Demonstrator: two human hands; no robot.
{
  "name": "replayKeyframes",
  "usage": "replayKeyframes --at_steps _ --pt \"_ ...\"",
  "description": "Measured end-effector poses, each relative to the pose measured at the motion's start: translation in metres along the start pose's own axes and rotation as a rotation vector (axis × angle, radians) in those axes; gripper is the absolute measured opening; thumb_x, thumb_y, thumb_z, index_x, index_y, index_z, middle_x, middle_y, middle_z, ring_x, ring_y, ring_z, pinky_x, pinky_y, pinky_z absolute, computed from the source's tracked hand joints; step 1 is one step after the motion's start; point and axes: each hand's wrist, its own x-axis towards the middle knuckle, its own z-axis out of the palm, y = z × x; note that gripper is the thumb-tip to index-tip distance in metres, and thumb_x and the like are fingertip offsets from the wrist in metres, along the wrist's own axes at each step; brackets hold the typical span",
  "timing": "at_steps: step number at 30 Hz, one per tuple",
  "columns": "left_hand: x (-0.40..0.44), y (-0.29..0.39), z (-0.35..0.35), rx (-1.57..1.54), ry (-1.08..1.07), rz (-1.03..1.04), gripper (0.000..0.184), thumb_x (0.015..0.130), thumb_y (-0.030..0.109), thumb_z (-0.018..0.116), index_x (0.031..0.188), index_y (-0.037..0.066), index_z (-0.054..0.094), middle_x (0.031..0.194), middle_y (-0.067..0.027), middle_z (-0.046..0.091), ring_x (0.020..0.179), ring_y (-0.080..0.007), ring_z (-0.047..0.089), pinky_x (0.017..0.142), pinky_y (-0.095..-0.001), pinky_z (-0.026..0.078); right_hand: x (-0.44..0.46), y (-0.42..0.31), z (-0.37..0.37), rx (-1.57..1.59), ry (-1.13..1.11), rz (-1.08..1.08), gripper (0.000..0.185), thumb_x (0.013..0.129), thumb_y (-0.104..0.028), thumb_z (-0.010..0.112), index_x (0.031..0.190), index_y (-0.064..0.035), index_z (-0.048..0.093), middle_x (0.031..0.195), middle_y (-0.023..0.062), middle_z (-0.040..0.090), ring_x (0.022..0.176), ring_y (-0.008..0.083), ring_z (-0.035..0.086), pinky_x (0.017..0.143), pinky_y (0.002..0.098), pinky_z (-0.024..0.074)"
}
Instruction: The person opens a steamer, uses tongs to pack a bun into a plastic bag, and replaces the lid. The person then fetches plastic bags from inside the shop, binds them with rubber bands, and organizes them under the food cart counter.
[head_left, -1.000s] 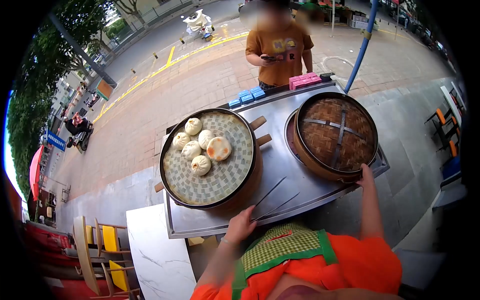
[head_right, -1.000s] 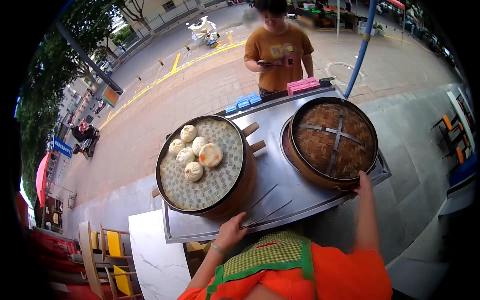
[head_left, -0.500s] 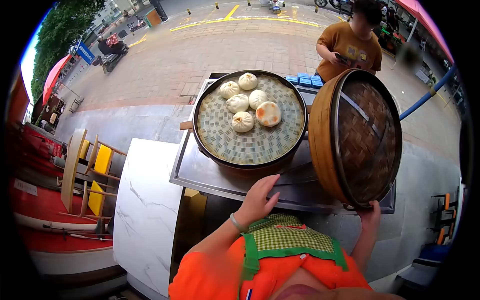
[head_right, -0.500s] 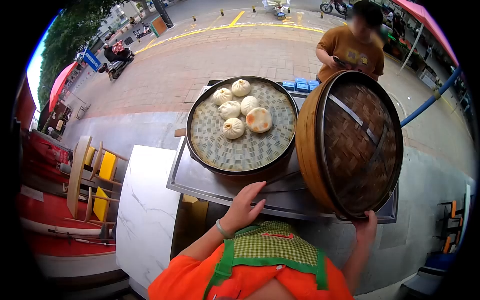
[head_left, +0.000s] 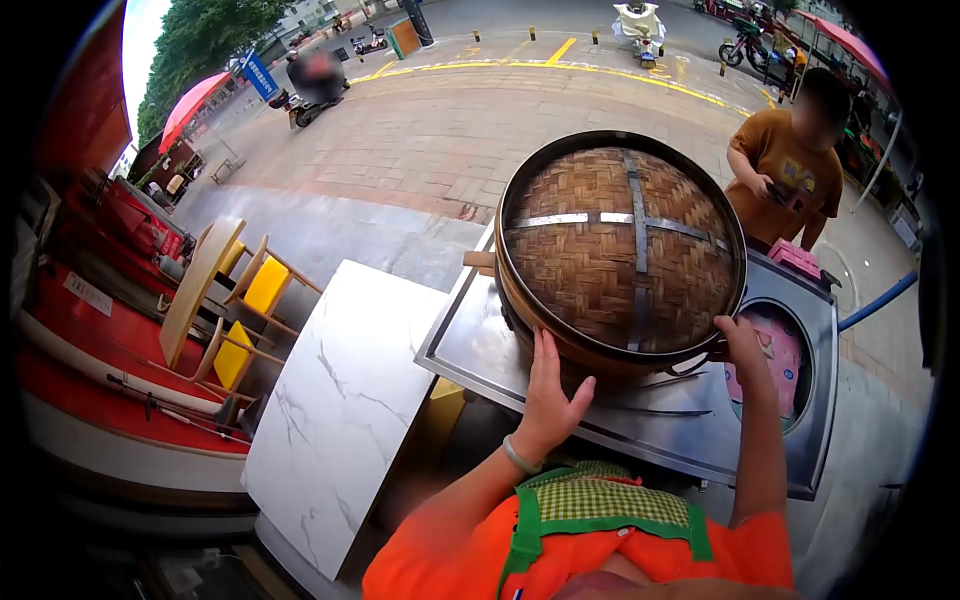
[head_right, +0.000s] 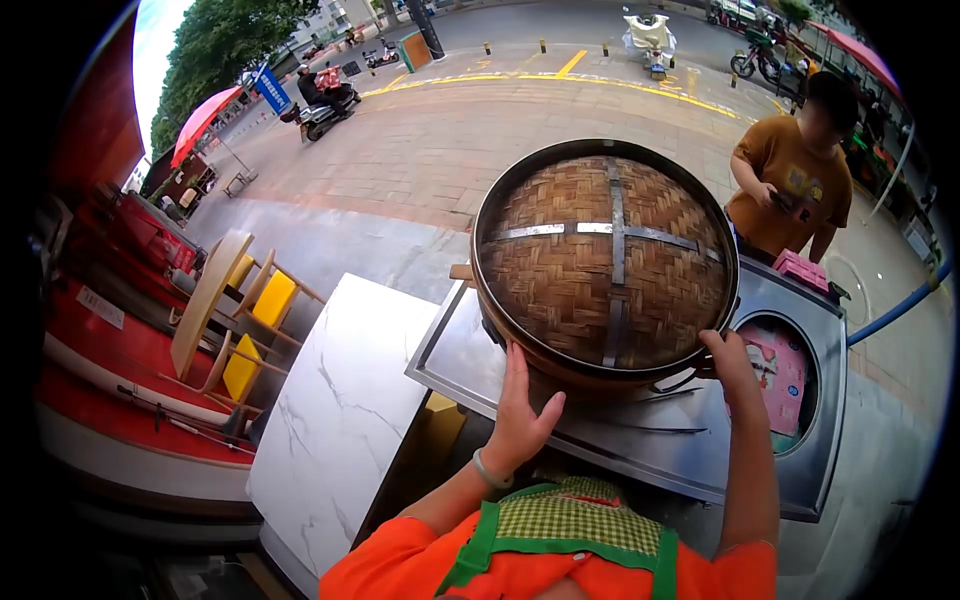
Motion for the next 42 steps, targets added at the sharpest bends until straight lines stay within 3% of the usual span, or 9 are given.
replayKeyframes --at_steps 8,15,19,23,26,36,38,40,42 --pt "0.001 -0.021 -0.017 0.009 0.033 -0.055 0.081 0.085 0.014 0.061 0.145 -0.009 0.012 0.149 -0.0350 0.013 0.139 -0.0448 0.018 0.113 -0.0418 0.021 0.006 -0.011 0.026 -0.235 0.054 -0.077 0.042 0.085 -0.037 0.049 0.097 0.0024 0.057 0.077 0.0112 0.063 0.061 0.0193 0.063 0.050 0.0310 0.0520" --pt "0.000 -0.037 -0.017 0.005 -0.034 -0.077 0.078 0.086 0.011 0.059 0.144 -0.013 0.012 0.149 -0.0349 0.013 0.140 -0.0438 0.017 0.114 -0.0417 0.019 0.016 0.003 0.034 -0.526 0.304 -0.245 0.058 0.089 -0.047 0.047 0.091 0.0095 0.059 0.080 0.0266 0.063 0.081 0.0391 0.063 0.077 0.0437 0.0466" --pt "-0.005 -0.039 -0.021 -0.009 -0.056 -0.061 0.075 0.087 0.011 0.058 0.144 -0.012 0.014 0.149 -0.0347 0.014 0.140 -0.0438 0.018 0.113 -0.0415 0.020 0.004 -0.023 0.032 -0.416 0.184 -0.155 0.047 0.086 -0.038 0.046 0.081 0.0060 0.060 0.068 0.0138 0.063 0.054 0.0221 0.060 0.053 0.0340 0.0469" --pt "-0.005 -0.044 -0.022 -0.017 -0.040 -0.037 0.072 0.088 0.013 0.057 0.142 -0.013 0.018 0.148 -0.0348 0.017 0.140 -0.0437 0.019 0.113 -0.0416 0.021 0.015 -0.006 0.036 -0.506 0.381 -0.262 0.051 0.083 -0.041 0.045 0.074 0.0065 0.060 0.062 0.0141 0.060 0.055 0.0245 0.060 0.056 0.0367 0.0468" --pt "-0.002 -0.046 -0.022 -0.028 -0.019 -0.063 0.070 0.088 0.015 0.057 0.141 -0.013 0.021 0.147 -0.0350 0.021 0.139 -0.0440 0.022 0.113 -0.0415 0.021 0.013 -0.009 0.035 -0.479 0.310 -0.230 0.053 0.083 -0.043 0.045 0.072 0.0067 0.060 0.061 0.0162 0.060 0.059 0.0281 0.062 0.060 0.0388 0.0473" --pt "0.011 -0.065 -0.023 -0.094 -0.019 -0.012 0.074 0.087 0.018 0.059 0.144 -0.009 0.020 0.150 -0.0307 0.019 0.142 -0.0382 0.019 0.114 -0.0383 0.020 0.016 0.018 0.041 -0.650 0.286 -0.144 0.067 0.085 -0.053 0.041 0.088 0.0086 0.067 0.083 0.0309 0.064 0.089 0.0444 0.063 0.082 0.0445 0.0474" --pt "0.008 -0.076 -0.029 -0.422 -0.057 -0.075 0.069 0.089 0.011 0.058 0.145 -0.006 0.022 0.147 -0.0227 0.032 0.135 -0.0301 0.035 0.109 -0.0356 0.032 0.019 0.032 0.047 -0.680 0.490 -0.318 0.076 0.087 -0.061 0.038 0.096 0.0106 0.064 0.088 0.0331 0.063 0.088 0.0468 0.062 0.083 0.0461 0.0470" --pt "0.000 -0.072 -0.054 -0.529 0.018 -0.251 0.054 0.091 0.007 0.057 0.139 -0.006 0.035 0.137 -0.0176 0.046 0.124 -0.0228 0.048 0.103 -0.0304 0.039 0.011 0.032 0.045 -0.493 0.324 -0.264 0.078 0.091 -0.064 0.035 0.102 0.0085 0.063 0.088 0.0286 0.065 0.084 0.0404 0.065 0.077 0.0425 0.0493" --pt "-0.021 -0.084 -0.087 -0.491 0.165 -0.316 0.032 0.093 0.008 0.057 0.121 -0.006 0.054 0.117 -0.0124 0.061 0.107 -0.0167 0.057 0.093 -0.0261 0.045 -0.011 0.044 0.046 -0.240 0.208 -0.204 0.067 0.096 -0.054 0.039 0.112 0.0077 0.058 0.084 0.0138 0.065 0.076 0.0203 0.064 0.067 0.0301 0.0493"
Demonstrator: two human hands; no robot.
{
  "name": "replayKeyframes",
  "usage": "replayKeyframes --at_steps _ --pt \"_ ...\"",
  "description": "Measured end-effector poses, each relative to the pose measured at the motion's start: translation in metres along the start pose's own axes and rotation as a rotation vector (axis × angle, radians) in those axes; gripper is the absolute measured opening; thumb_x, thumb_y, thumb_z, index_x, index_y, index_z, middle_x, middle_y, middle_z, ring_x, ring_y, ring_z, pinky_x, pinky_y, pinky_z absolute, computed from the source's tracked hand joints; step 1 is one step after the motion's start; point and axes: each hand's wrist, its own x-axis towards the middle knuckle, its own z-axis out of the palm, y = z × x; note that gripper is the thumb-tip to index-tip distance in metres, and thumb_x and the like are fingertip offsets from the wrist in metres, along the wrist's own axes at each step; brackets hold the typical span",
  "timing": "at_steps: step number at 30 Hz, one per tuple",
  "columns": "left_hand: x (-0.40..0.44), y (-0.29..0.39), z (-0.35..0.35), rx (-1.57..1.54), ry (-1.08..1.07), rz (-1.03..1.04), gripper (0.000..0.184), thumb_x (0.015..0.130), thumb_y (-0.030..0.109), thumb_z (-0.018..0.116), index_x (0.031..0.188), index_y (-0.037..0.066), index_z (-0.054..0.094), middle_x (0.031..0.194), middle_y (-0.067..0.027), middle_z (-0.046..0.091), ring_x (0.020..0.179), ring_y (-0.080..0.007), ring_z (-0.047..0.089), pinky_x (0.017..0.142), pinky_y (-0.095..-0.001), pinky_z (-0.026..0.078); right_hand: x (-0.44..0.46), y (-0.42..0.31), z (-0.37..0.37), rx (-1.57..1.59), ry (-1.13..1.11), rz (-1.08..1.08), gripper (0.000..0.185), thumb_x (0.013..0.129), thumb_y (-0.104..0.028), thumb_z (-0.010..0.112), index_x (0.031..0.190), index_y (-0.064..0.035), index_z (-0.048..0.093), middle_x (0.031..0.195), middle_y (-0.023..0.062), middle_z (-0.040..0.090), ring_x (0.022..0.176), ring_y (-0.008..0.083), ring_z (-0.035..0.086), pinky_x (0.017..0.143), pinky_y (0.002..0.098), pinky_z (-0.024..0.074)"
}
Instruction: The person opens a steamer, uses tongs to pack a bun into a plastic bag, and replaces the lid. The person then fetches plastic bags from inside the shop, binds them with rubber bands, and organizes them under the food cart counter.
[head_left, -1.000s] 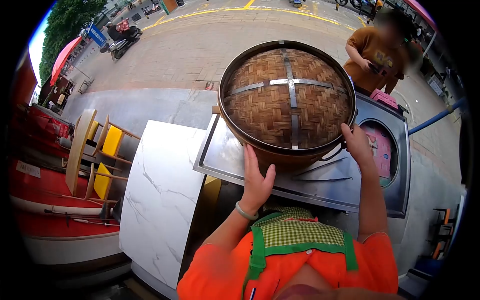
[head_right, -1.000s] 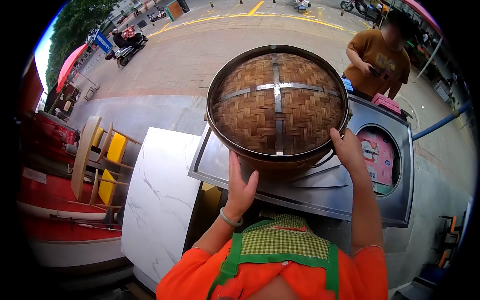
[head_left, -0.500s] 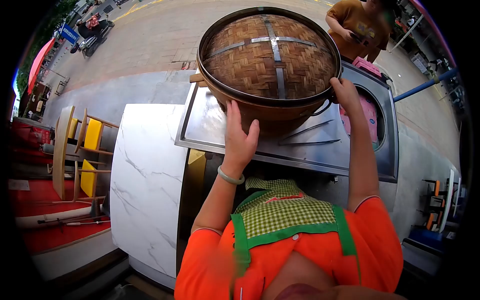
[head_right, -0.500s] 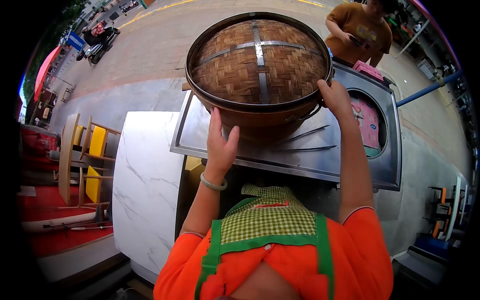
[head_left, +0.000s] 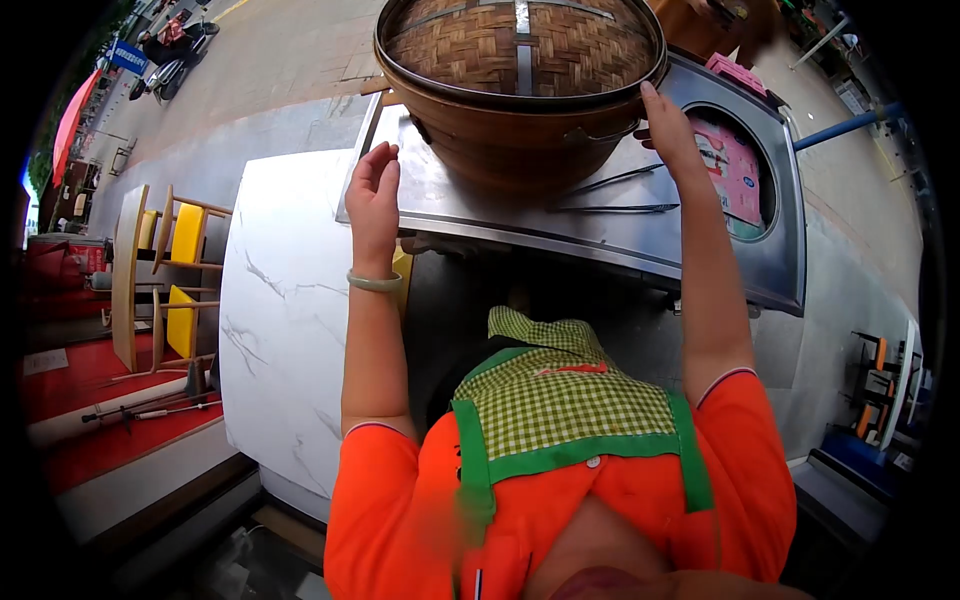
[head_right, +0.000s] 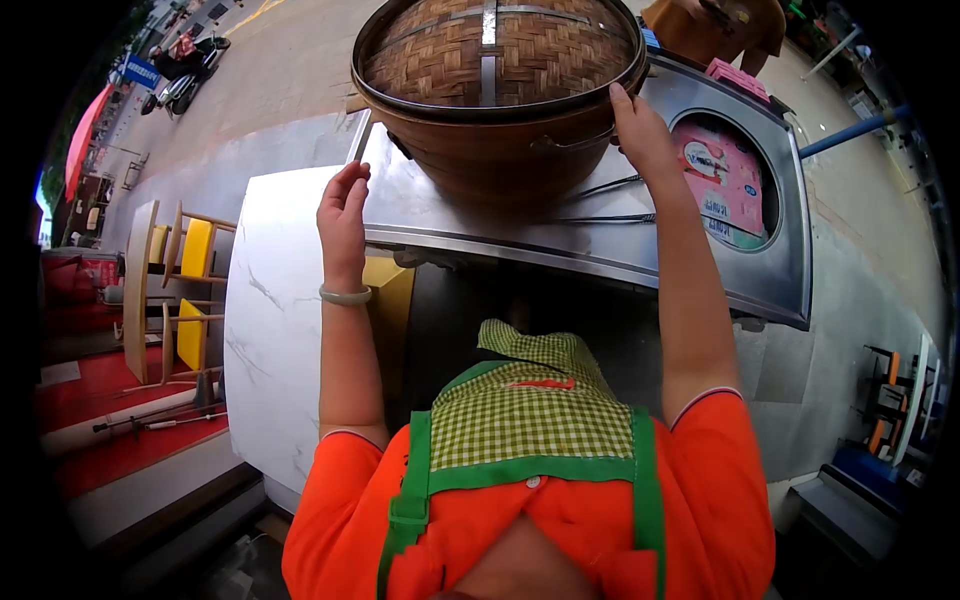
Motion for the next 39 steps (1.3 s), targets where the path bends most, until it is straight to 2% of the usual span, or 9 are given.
replayKeyframes --at_steps 4,8,15,21,28,30,33,36,39 --pt "-0.050 -0.050 -0.079 0.079 0.226 -0.163 0.015 0.093 0.014 0.059 0.087 0.000 0.062 0.081 -0.0037 0.065 0.074 -0.0095 0.057 0.069 -0.0236 0.045 -0.062 0.030 0.007 0.246 -0.017 0.001 0.054 0.096 -0.039 0.046 0.128 0.0040 0.049 0.105 0.0124 0.064 0.082 0.0189 0.064 0.071 0.0281 0.0498" --pt "-0.090 -0.136 -0.119 0.154 0.206 -0.424 0.018 0.091 0.019 0.062 0.082 0.003 0.061 0.074 -0.0027 0.063 0.066 -0.0097 0.057 0.059 -0.0210 0.043 -0.114 0.084 0.023 0.395 -0.149 0.149 0.046 0.096 -0.028 0.049 0.130 0.0029 0.049 0.108 0.0126 0.063 0.084 0.0169 0.063 0.072 0.0263 0.0500" --pt "-0.077 -0.276 -0.104 0.516 0.089 -0.327 0.024 0.084 0.010 0.065 0.102 -0.005 0.065 0.093 -0.0156 0.069 0.086 -0.0247 0.066 0.079 -0.0336 0.050 -0.184 0.110 0.075 0.343 -0.376 0.375 0.041 0.097 -0.026 0.048 0.130 -0.0005 0.049 0.105 0.0102 0.063 0.082 0.0138 0.062 0.070 0.0256 0.0503" --pt "-0.052 -0.339 -0.104 0.476 0.160 -0.295 0.024 0.078 0.012 0.071 0.095 -0.003 0.064 0.091 -0.0189 0.068 0.087 -0.0329 0.065 0.080 -0.0397 0.049 -0.206 0.092 0.155 0.318 -0.501 0.506 0.040 0.096 -0.022 0.049 0.130 -0.0007 0.049 0.103 0.0095 0.063 0.083 0.0141 0.062 0.071 0.0262 0.0505" --pt "-0.044 -0.376 -0.123 0.475 -0.013 -0.210 0.026 0.077 0.014 0.070 0.097 -0.002 0.064 0.085 -0.0168 0.068 0.081 -0.0328 0.065 0.074 -0.0403 0.049 -0.194 0.097 0.282 0.298 -0.636 0.485 0.041 0.093 -0.022 0.051 0.127 0.0009 0.051 0.105 0.0109 0.063 0.085 0.0175 0.063 0.073 0.0297 0.0509" --pt "-0.045 -0.369 -0.131 0.440 -0.114 -0.239 0.025 0.079 0.014 0.068 0.098 -0.002 0.064 0.083 -0.0152 0.068 0.077 -0.0297 0.065 0.071 -0.0384 0.050 -0.187 0.109 0.321 0.042 -0.514 0.045 0.039 0.090 -0.023 0.052 0.120 0.0029 0.056 0.108 0.0167 0.064 0.090 0.0289 0.064 0.080 0.0373 0.0511" --pt "-0.034 -0.289 -0.134 0.136 -0.250 -0.785 0.019 0.084 0.011 0.061 0.098 -0.002 0.064 0.080 -0.0053 0.065 0.065 -0.0128 0.061 0.059 -0.0258 0.048 -0.177 0.105 0.367 -0.158 -0.317 -0.184 0.038 0.088 -0.026 0.054 0.113 0.0025 0.060 0.107 0.0219 0.064 0.097 0.0379 0.061 0.087 0.0430 0.0485" --pt "-0.033 -0.269 -0.145 -0.007 -0.238 -0.907 0.018 0.085 0.009 0.059 0.098 -0.002 0.065 0.079 -0.0052 0.065 0.065 -0.0134 0.060 0.059 -0.0249 0.048 -0.164 0.082 0.393 -0.275 -0.449 0.041 0.037 0.087 -0.020 0.055 0.117 0.0006 0.058 0.107 0.0225 0.064 0.102 0.0392 0.059 0.090 0.0424 0.0462" --pt "-0.039 -0.271 -0.146 -0.047 -0.277 -0.916 0.017 0.085 0.005 0.055 0.098 -0.002 0.065 0.080 -0.0056 0.065 0.066 -0.0131 0.060 0.060 -0.0242 0.048 -0.152 0.109 0.433 0.003 -0.387 0.070 0.039 0.087 -0.026 0.058 0.114 0.0020 0.060 0.107 0.0195 0.065 0.098 0.0308 0.062 0.088 0.0376 0.0461"
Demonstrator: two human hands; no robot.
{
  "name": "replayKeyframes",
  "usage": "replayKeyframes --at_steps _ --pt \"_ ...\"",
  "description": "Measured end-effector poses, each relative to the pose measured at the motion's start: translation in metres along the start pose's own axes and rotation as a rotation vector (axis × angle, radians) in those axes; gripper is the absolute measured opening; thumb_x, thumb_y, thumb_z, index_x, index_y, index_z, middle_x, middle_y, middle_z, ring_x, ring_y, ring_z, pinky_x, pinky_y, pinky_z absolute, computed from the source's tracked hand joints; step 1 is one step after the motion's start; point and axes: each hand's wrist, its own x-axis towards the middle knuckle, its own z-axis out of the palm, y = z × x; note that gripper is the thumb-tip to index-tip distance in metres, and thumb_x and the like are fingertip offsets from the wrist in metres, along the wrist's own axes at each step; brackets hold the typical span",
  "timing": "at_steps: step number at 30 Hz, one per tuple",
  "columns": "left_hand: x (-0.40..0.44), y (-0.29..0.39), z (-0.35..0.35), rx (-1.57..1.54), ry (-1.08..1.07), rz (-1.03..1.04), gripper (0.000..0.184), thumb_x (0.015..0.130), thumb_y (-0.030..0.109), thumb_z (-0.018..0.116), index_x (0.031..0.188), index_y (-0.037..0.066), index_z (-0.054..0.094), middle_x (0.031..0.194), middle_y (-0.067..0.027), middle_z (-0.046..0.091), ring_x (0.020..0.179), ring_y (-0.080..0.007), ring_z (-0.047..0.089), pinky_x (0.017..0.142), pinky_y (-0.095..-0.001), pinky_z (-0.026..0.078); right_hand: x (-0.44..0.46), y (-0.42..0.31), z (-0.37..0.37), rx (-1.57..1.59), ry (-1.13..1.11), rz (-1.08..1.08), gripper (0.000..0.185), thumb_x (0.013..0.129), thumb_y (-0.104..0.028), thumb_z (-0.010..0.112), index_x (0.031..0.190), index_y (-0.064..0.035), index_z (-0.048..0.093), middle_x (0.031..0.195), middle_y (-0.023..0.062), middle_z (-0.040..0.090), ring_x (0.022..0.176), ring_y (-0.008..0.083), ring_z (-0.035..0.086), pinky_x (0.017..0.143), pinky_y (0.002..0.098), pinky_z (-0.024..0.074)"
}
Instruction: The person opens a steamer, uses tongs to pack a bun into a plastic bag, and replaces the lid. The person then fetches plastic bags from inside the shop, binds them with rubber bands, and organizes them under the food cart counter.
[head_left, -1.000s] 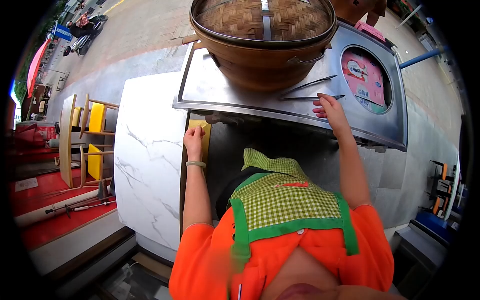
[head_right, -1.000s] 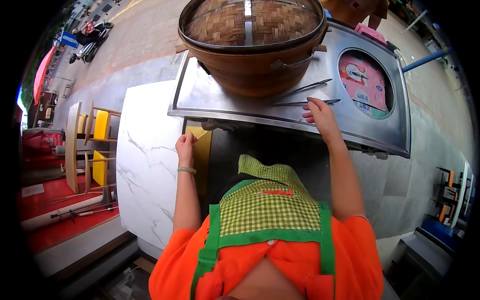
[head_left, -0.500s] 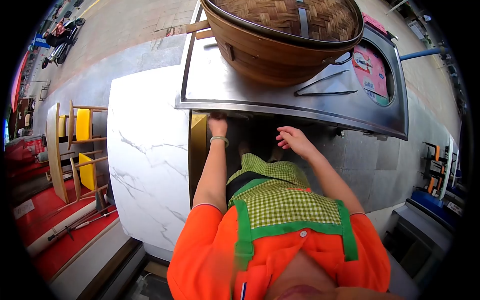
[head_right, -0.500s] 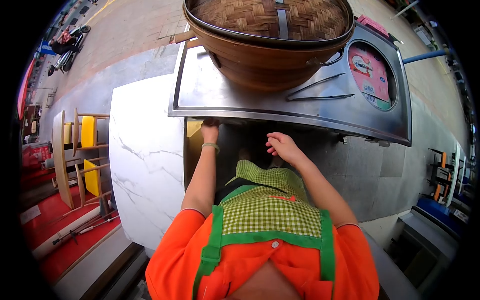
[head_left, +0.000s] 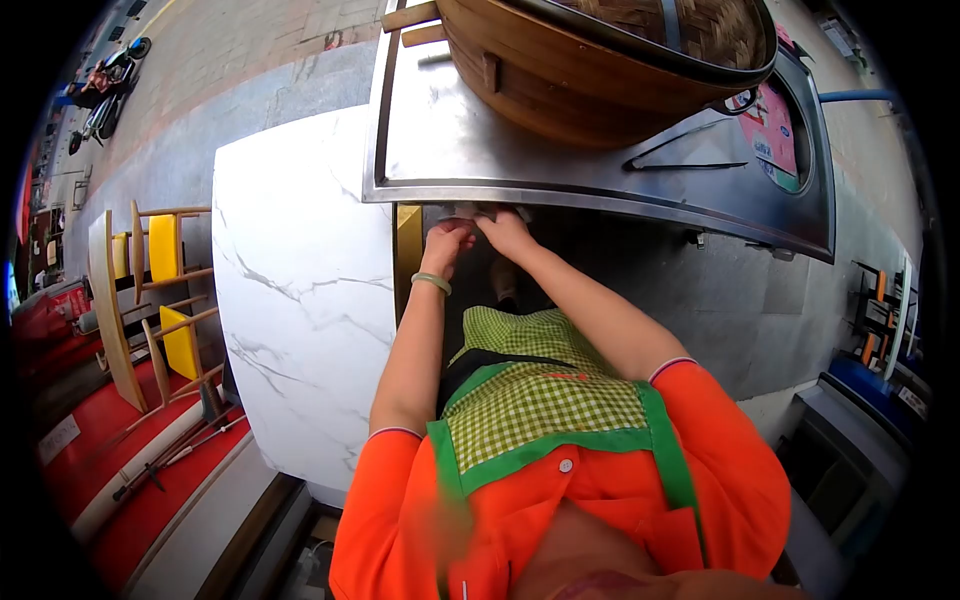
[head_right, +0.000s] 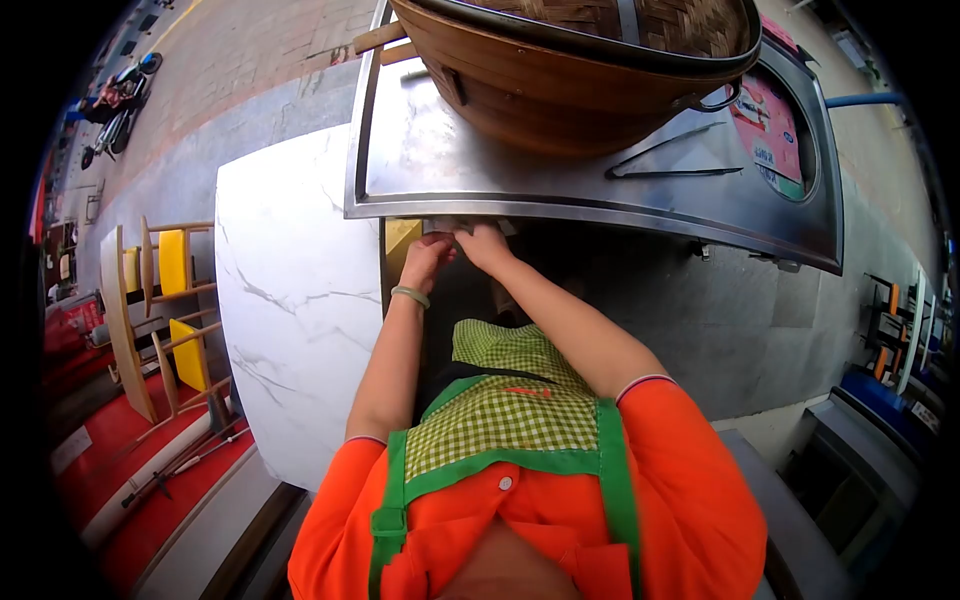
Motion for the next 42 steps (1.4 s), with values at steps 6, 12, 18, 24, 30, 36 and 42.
replayKeyframes --at_steps 6,12,18,24,30,36,42 --pt "0.004 -0.012 -0.004 0.060 0.243 0.137 0.020 0.088 0.009 0.053 0.101 0.001 0.065 0.087 -0.0056 0.066 0.070 -0.0124 0.061 0.061 -0.0242 0.047 0.012 -0.005 0.024 0.595 -0.136 0.354 0.040 0.089 -0.032 0.059 0.112 0.0000 0.064 0.110 0.0084 0.064 0.098 0.0174 0.057 0.088 0.0295 0.0434" --pt "0.010 -0.007 -0.003 0.197 0.243 0.342 0.020 0.085 0.011 0.060 0.102 0.001 0.066 0.084 -0.0037 0.065 0.072 -0.0106 0.058 0.063 -0.0240 0.045 0.009 -0.003 0.027 0.706 -0.007 0.306 0.041 0.090 -0.030 0.062 0.118 -0.0005 0.061 0.116 0.0085 0.062 0.105 0.0162 0.055 0.093 0.0285 0.0415" --pt "0.012 -0.023 -0.003 0.321 0.271 0.434 0.018 0.082 0.007 0.062 0.097 -0.001 0.067 0.084 -0.0090 0.067 0.075 -0.0166 0.062 0.069 -0.0287 0.048 0.011 0.016 0.024 0.577 -0.077 0.160 0.042 0.088 -0.023 0.061 0.123 -0.0003 0.058 0.122 0.0117 0.060 0.109 0.0188 0.055 0.095 0.0287 0.0408" --pt "0.008 -0.005 0.006 0.651 0.364 0.659 0.017 0.080 0.010 0.062 0.093 -0.001 0.067 0.086 -0.0205 0.066 0.078 -0.0347 0.064 0.074 -0.0401 0.050 0.015 0.022 0.023 0.447 -0.086 0.176 0.045 0.087 -0.021 0.061 0.126 -0.0007 0.055 0.126 0.0131 0.058 0.114 0.0217 0.054 0.099 0.0314 0.0395" --pt "0.012 0.006 0.005 1.014 0.307 0.720 0.017 0.081 0.013 0.062 0.090 0.000 0.068 0.085 -0.0227 0.066 0.078 -0.0390 0.063 0.072 -0.0442 0.051 0.017 0.018 0.019 0.367 -0.078 0.139 0.051 0.084 -0.024 0.061 0.130 -0.0023 0.051 0.136 0.0189 0.049 0.126 0.0284 0.046 0.104 0.0346 0.0364" --pt "0.025 0.005 -0.003 1.215 0.237 0.680 0.017 0.078 0.016 0.064 0.084 0.001 0.069 0.079 -0.0227 0.065 0.071 -0.0405 0.062 0.066 -0.0480 0.050 0.017 0.014 0.016 0.261 -0.094 0.159 0.053 0.084 -0.027 0.061 0.130 -0.0032 0.052 0.138 0.0206 0.047 0.127 0.0314 0.045 0.104 0.0360 0.0359" --pt "0.031 -0.007 -0.006 1.105 0.266 0.673 0.018 0.077 0.016 0.066 0.084 0.000 0.069 0.079 -0.0215 0.066 0.071 -0.0388 0.063 0.067 -0.0445 0.051 0.019 0.023 0.017 0.127 -0.115 0.141 0.056 0.086 -0.032 0.057 0.133 -0.0045 0.048 0.139 0.0207 0.046 0.128 0.0334 0.044 0.105 0.0372 0.0356"
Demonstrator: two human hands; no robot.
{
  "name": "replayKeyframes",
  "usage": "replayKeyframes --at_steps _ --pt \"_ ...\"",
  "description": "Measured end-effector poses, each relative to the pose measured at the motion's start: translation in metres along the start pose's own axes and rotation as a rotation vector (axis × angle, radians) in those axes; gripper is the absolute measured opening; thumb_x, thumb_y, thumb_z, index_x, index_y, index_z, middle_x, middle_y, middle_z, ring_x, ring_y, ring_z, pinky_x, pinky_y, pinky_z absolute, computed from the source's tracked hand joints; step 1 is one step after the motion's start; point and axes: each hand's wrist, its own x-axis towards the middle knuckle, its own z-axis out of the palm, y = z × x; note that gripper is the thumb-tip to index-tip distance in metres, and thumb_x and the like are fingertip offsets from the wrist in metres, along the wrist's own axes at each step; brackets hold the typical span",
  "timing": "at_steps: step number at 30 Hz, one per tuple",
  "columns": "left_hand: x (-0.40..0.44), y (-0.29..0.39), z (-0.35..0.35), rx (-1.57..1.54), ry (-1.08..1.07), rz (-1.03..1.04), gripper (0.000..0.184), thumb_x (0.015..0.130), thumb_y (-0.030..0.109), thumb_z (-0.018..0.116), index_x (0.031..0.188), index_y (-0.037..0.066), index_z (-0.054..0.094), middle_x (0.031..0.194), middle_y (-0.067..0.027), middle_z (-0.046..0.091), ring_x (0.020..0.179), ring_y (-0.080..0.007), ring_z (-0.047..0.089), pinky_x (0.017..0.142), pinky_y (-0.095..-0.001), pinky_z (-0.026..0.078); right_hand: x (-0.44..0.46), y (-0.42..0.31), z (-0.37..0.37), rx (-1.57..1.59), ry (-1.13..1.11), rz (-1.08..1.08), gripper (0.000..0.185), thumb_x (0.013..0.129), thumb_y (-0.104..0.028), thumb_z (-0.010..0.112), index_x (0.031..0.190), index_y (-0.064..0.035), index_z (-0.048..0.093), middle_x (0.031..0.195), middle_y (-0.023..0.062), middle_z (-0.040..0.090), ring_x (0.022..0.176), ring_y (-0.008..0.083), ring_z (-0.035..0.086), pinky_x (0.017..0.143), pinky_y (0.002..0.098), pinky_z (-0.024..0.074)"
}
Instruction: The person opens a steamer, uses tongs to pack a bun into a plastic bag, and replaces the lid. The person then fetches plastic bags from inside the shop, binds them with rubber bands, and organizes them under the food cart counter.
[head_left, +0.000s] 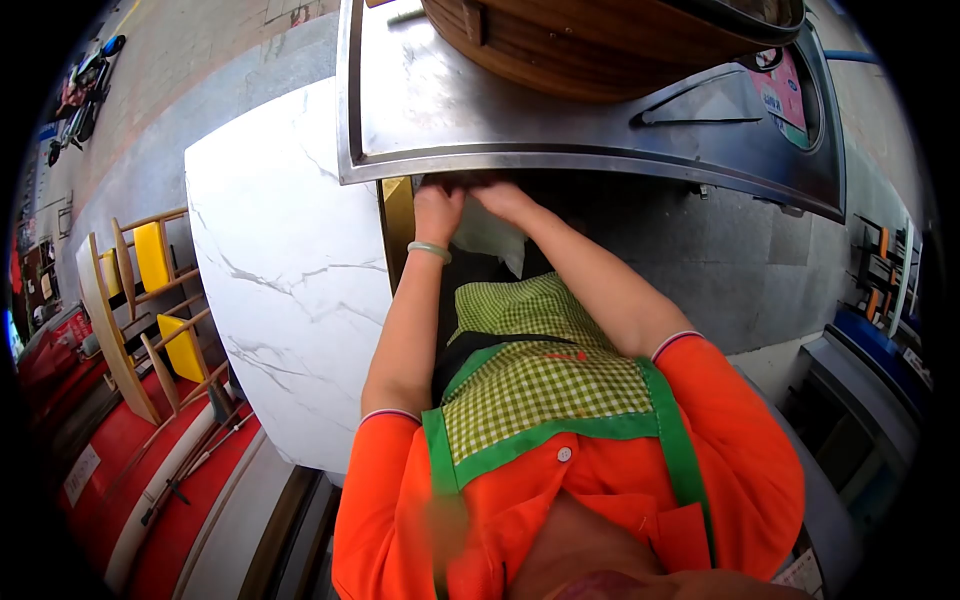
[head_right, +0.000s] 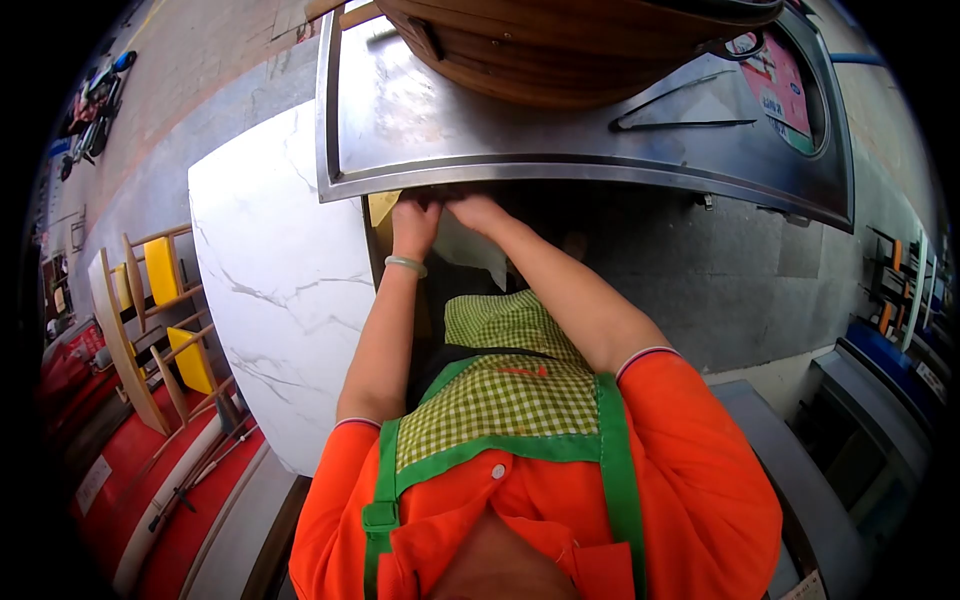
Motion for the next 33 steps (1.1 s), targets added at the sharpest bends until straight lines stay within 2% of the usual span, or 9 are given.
replayKeyframes --at_steps 5,7,13,17,19,23,25,30,33 --pt "0.001 0.002 -0.006 -0.354 0.003 -0.027 0.019 0.077 0.013 0.064 0.088 -0.002 0.068 0.085 -0.0215 0.067 0.078 -0.0363 0.065 0.071 -0.0400 0.050 0.010 0.014 -0.002 -0.032 -0.060 -0.003 0.058 0.089 -0.039 0.053 0.136 -0.0062 0.045 0.141 0.0201 0.044 0.129 0.0331 0.043 0.106 0.0376 0.0344" --pt "0.003 0.003 -0.007 -0.336 0.026 -0.016 0.018 0.078 0.014 0.061 0.083 -0.002 0.066 0.082 -0.0228 0.065 0.078 -0.0410 0.062 0.071 -0.0441 0.050 0.017 0.025 0.002 0.026 -0.077 -0.009 0.058 0.090 -0.041 0.052 0.136 -0.0066 0.045 0.141 0.0198 0.044 0.129 0.0327 0.043 0.106 0.0375 0.0341" --pt "-0.007 0.015 -0.007 -0.284 0.096 -0.051 0.018 0.080 0.012 0.062 0.091 -0.002 0.067 0.086 -0.0212 0.067 0.079 -0.0364 0.065 0.072 -0.0404 0.051 0.013 0.020 -0.003 -0.023 -0.127 0.033 0.056 0.090 -0.039 0.053 0.134 -0.0059 0.048 0.140 0.0194 0.045 0.128 0.0312 0.044 0.106 0.0367 0.0342" --pt "-0.008 0.019 -0.003 -0.220 0.151 -0.013 0.017 0.081 0.011 0.062 0.091 -0.001 0.067 0.086 -0.0217 0.067 0.078 -0.0380 0.065 0.071 -0.0420 0.051 0.007 0.009 -0.004 0.101 -0.096 0.025 0.055 0.088 -0.033 0.058 0.134 -0.0047 0.049 0.139 0.0186 0.047 0.128 0.0286 0.045 0.105 0.0353 0.0357" --pt "-0.006 0.015 -0.002 -0.097 0.110 0.017 0.015 0.079 0.013 0.062 0.083 -0.001 0.066 0.081 -0.0244 0.064 0.076 -0.0417 0.062 0.071 -0.0482 0.050 0.005 0.007 -0.002 0.110 -0.079 0.030 0.055 0.087 -0.031 0.060 0.134 -0.0044 0.048 0.139 0.0184 0.047 0.127 0.0280 0.045 0.104 0.0349 0.0362" --pt "0.001 0.008 -0.010 -0.022 0.010 0.028 0.015 0.079 0.015 0.063 0.080 0.000 0.066 0.077 -0.0236 0.064 0.071 -0.0414 0.061 0.068 -0.0493 0.050 -0.002 -0.011 -0.005 0.090 -0.029 0.021 0.055 0.087 -0.030 0.059 0.135 -0.0042 0.047 0.140 0.0190 0.046 0.128 0.0288 0.045 0.105 0.0359 0.0359" --pt "0.007 0.005 -0.015 0.047 -0.144 0.112 0.019 0.079 0.012 0.063 0.095 0.001 0.066 0.086 -0.0231 0.065 0.077 -0.0419 0.062 0.068 -0.0467 0.051 -0.005 -0.014 -0.006 0.070 -0.041 0.060 0.055 0.087 -0.029 0.058 0.135 -0.0045 0.047 0.140 0.0191 0.045 0.128 0.0293 0.045 0.105 0.0362 0.0355" --pt "0.008 -0.001 -0.007 0.098 -0.146 0.172 0.020 0.079 0.014 0.065 0.096 0.002 0.066 0.086 -0.0220 0.066 0.076 -0.0398 0.063 0.066 -0.0461 0.051 0.000 -0.013 -0.009 -0.061 -0.059 0.034 0.056 0.087 -0.029 0.058 0.137 -0.0068 0.046 0.141 0.0189 0.045 0.128 0.0304 0.044 0.105 0.0365 0.0351" --pt "0.008 -0.010 0.000 0.073 -0.117 0.176 0.021 0.078 0.025 0.066 0.083 0.005 0.068 0.075 -0.0195 0.065 0.067 -0.0398 0.062 0.066 -0.0482 0.052 0.011 0.011 -0.003 0.035 -0.087 0.010 0.057 0.087 -0.030 0.059 0.137 -0.0071 0.045 0.140 0.0188 0.045 0.128 0.0299 0.044 0.105 0.0364 0.0349"
